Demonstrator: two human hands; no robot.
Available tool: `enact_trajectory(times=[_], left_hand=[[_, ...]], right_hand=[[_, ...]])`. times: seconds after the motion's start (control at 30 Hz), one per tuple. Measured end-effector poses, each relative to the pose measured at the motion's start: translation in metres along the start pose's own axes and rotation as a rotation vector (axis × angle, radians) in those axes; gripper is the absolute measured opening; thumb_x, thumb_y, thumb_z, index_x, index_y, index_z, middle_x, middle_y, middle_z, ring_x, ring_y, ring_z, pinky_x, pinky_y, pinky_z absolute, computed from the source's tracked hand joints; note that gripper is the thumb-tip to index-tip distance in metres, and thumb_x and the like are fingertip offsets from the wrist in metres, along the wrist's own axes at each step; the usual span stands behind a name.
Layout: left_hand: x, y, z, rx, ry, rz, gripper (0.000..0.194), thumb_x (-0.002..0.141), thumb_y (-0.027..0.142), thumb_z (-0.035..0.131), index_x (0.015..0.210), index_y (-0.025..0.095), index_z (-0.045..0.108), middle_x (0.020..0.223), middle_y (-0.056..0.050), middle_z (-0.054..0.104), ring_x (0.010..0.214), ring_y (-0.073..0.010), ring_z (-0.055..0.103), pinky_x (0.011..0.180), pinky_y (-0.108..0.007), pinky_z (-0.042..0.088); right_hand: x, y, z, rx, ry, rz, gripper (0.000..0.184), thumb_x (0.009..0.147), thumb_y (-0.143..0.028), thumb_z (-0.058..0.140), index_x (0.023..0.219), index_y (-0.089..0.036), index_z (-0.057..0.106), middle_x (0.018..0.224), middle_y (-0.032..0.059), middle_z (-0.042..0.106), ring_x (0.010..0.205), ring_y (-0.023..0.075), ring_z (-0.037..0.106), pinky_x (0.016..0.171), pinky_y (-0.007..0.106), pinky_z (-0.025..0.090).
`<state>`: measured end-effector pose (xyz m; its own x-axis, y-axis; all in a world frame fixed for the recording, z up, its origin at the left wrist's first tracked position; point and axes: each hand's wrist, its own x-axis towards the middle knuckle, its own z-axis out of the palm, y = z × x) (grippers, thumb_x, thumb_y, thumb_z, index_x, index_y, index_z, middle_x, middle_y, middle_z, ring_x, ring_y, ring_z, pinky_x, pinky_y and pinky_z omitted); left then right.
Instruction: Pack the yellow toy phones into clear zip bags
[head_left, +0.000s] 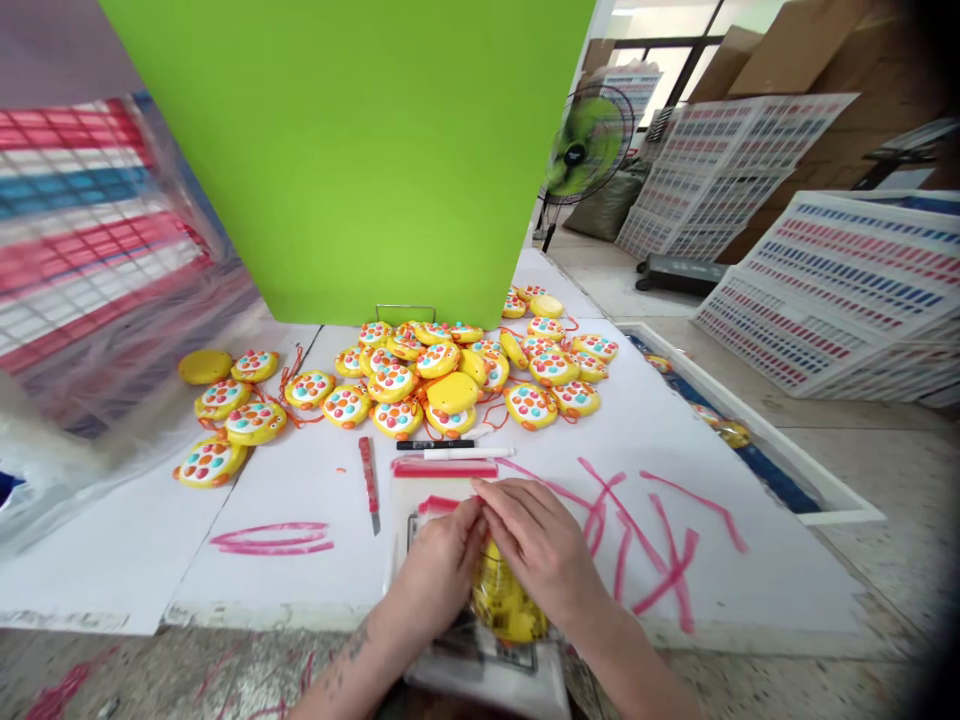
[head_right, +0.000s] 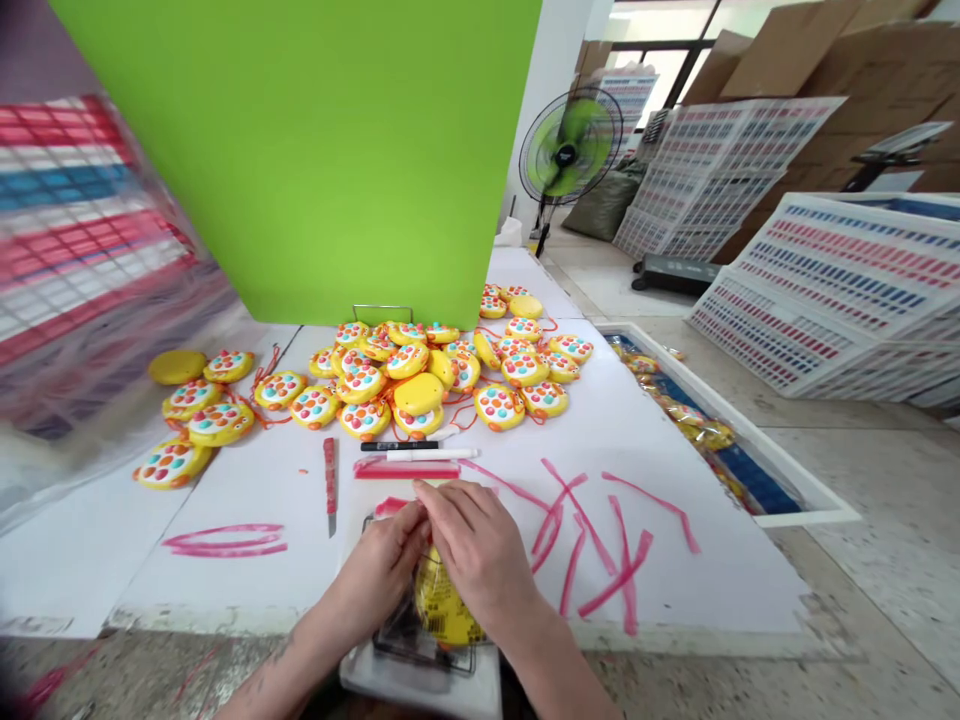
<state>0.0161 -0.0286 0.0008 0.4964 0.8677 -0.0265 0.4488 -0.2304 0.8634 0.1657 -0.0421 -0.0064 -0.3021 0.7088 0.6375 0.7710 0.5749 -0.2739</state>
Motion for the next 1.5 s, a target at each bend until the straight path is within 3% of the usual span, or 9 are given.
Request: enact_trajectory(times=[0.17, 0.4, 0.63, 0.7, 0.8, 0.93, 1.03, 1.23, 1.5], left_hand=[[0.000, -0.004, 0.004, 0.043, -0.026, 0.008, 0.028, 0.093, 0.025, 0.034, 0.099, 0.014, 0.059, 0.084, -0.012, 0.070, 0.072, -0.0223, 0.065, 0.064, -0.028, 0.045], [0.003, -0.010, 0.001, -0.056, -0.055, 0.029, 0.033, 0.095, 0.026, 0.034, 0.112, 0.020, 0.062, 0.102, -0.009, 0.070, 0.092, -0.0217, 0.065, 0.080, -0.029, 0.046], [0.007, -0.026, 0.001, -0.369, -0.033, -0.144, 0.034, 0.092, 0.036, 0.039, 0.112, 0.016, 0.059, 0.097, -0.009, 0.071, 0.082, -0.0209, 0.065, 0.068, -0.029, 0.051], [0.007, -0.031, 0.001, -0.460, -0.046, -0.177, 0.036, 0.091, 0.038, 0.040, 0.114, 0.015, 0.056, 0.098, -0.010, 0.070, 0.083, -0.0209, 0.065, 0.067, -0.029, 0.051], [0.008, -0.035, 0.001, -0.523, -0.076, -0.203, 0.038, 0.090, 0.040, 0.043, 0.115, 0.014, 0.055, 0.097, -0.010, 0.069, 0.081, -0.0200, 0.064, 0.069, -0.030, 0.052], [0.010, -0.035, -0.001, -0.454, -0.071, -0.190, 0.033, 0.087, 0.040, 0.049, 0.105, 0.014, 0.061, 0.083, -0.005, 0.065, 0.070, -0.0163, 0.059, 0.065, -0.027, 0.049], [0.011, -0.033, -0.002, -0.449, -0.062, -0.175, 0.027, 0.087, 0.036, 0.048, 0.091, 0.014, 0.063, 0.078, -0.003, 0.062, 0.067, -0.0141, 0.057, 0.061, -0.023, 0.046], [0.009, -0.035, -0.001, -0.569, -0.034, -0.193, 0.024, 0.084, 0.037, 0.052, 0.084, 0.014, 0.059, 0.071, 0.001, 0.056, 0.060, -0.0111, 0.052, 0.057, -0.021, 0.043], [0.011, -0.038, 0.000, -0.699, -0.028, -0.242, 0.035, 0.080, 0.047, 0.060, 0.093, 0.014, 0.061, 0.078, -0.002, 0.064, 0.067, -0.0141, 0.058, 0.062, -0.024, 0.047]], right_hand=[[0.000, 0.002, 0.003, -0.035, -0.001, 0.007, 0.034, 0.086, -0.005, 0.047, 0.117, -0.017, 0.053, 0.084, 0.0060, 0.065, 0.080, 0.0200, 0.057, 0.072, 0.036, 0.050], [-0.008, 0.022, 0.010, 0.032, 0.073, 0.223, 0.017, 0.082, -0.007, 0.046, 0.089, -0.021, 0.053, 0.078, 0.0033, 0.061, 0.076, 0.0188, 0.056, 0.067, 0.032, 0.048], [-0.058, 0.113, -0.033, -0.292, 0.090, 0.586, 0.012, 0.077, -0.024, 0.046, 0.081, -0.021, 0.056, 0.079, 0.0068, 0.063, 0.076, 0.0234, 0.056, 0.071, 0.037, 0.046], [-0.084, 0.145, -0.049, -0.480, 0.028, 0.703, 0.017, 0.075, -0.027, 0.044, 0.081, -0.020, 0.058, 0.078, 0.0088, 0.063, 0.076, 0.0263, 0.055, 0.070, 0.040, 0.046], [-0.111, 0.172, -0.066, -0.629, -0.163, 0.700, 0.029, 0.076, -0.027, 0.043, 0.094, -0.016, 0.063, 0.088, 0.0137, 0.063, 0.085, 0.0309, 0.057, 0.075, 0.047, 0.045], [-0.102, 0.148, -0.065, -0.634, 0.005, 0.560, 0.040, 0.076, -0.018, 0.040, 0.111, -0.015, 0.060, 0.121, 0.0176, 0.053, 0.112, 0.0323, 0.050, 0.090, 0.050, 0.042], [-0.073, 0.109, -0.045, -0.363, 0.107, 0.512, 0.034, 0.083, -0.017, 0.037, 0.108, -0.017, 0.061, 0.109, 0.0127, 0.060, 0.102, 0.0257, 0.054, 0.090, 0.044, 0.045], [-0.036, 0.054, -0.001, 0.116, -0.107, 0.462, 0.022, 0.089, -0.033, 0.046, 0.087, -0.021, 0.065, 0.086, 0.0065, 0.067, 0.086, 0.0219, 0.059, 0.078, 0.039, 0.049], [-0.040, 0.050, -0.011, 0.531, -0.290, 0.750, 0.025, 0.087, -0.034, 0.049, 0.101, -0.020, 0.064, 0.082, 0.0037, 0.069, 0.076, 0.0175, 0.064, 0.072, 0.031, 0.052]])
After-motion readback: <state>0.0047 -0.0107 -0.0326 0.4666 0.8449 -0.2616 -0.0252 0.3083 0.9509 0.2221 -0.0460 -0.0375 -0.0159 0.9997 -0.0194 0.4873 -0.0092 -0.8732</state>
